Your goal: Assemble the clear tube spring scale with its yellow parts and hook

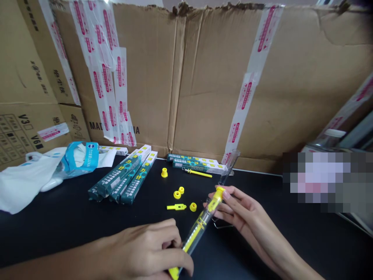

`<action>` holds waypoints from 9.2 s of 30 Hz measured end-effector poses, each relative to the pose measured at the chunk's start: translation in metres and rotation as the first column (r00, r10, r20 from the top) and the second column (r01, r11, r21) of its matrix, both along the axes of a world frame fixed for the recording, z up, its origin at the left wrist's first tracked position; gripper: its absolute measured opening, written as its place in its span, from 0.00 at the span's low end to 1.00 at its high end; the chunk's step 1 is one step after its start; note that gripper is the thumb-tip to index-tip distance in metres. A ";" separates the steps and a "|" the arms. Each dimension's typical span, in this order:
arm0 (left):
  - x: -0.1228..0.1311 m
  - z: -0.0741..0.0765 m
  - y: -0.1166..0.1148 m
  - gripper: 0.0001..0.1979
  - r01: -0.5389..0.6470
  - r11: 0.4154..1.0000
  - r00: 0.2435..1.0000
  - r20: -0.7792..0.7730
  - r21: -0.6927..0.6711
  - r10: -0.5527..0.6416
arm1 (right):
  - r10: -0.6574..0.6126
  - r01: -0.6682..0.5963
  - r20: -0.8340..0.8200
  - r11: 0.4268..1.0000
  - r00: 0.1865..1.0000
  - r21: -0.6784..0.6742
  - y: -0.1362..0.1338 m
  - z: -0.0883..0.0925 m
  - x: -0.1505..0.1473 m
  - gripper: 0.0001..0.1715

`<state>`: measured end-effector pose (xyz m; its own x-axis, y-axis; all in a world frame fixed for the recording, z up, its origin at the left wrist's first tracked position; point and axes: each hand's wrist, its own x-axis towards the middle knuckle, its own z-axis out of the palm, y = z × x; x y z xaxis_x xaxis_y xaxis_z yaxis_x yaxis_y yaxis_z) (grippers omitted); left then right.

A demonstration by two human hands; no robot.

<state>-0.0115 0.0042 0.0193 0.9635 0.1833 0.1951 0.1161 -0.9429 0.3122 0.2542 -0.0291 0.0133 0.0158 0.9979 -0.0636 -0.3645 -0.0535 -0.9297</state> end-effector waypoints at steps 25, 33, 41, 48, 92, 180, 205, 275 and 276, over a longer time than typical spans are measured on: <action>0.002 0.001 -0.001 0.20 -0.035 0.996 0.999 -0.009 -0.083 0.035 | 0.132 -0.149 -0.162 0.984 0.978 -0.101 0.000 0.005 0.001 0.17; 0.003 -0.017 0.002 0.43 -0.259 0.814 0.939 0.062 -0.520 0.338 | 0.048 -0.050 -0.102 0.999 0.994 -0.018 0.001 0.008 0.008 0.17; 0.003 -0.008 0.005 0.29 -0.271 0.857 0.952 0.010 -0.439 0.307 | 0.046 -0.045 -0.110 0.999 0.993 0.005 0.003 0.004 0.009 0.20; 0.005 -0.004 0.002 0.23 -0.329 0.871 0.935 0.006 -0.365 0.356 | -0.024 0.025 -0.045 0.999 0.999 0.033 0.001 0.009 0.007 0.19; 0.002 -0.009 0.008 0.23 -0.037 0.965 0.955 0.275 -0.258 0.110 | -0.116 0.121 -0.051 0.988 0.992 0.101 0.005 0.009 0.014 0.22; 0.004 -0.005 0.004 0.10 -0.075 0.997 0.978 0.197 0.019 0.069 | -0.138 0.138 -0.048 0.990 0.989 0.003 0.009 -0.003 0.011 0.23; 0.003 -0.007 0.003 0.08 -0.079 0.997 0.984 0.160 0.014 0.076 | -0.141 0.145 -0.154 0.989 0.978 0.018 0.015 -0.017 0.018 0.10; 0.007 0.002 0.003 0.12 -0.016 0.965 0.991 0.122 -0.264 0.050 | -0.112 0.112 0.021 0.994 0.993 0.017 0.006 0.000 0.010 0.23; 0.007 0.003 0.003 0.12 -0.016 0.965 0.991 0.123 -0.263 0.050 | -0.113 0.113 0.022 0.993 0.993 0.019 0.006 0.000 0.010 0.23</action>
<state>-0.0046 0.0068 0.0220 0.9263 0.2752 0.2572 0.0887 -0.8230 0.5611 0.2641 -0.0228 0.0131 0.1301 0.9905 -0.0441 -0.3454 0.0036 -0.9384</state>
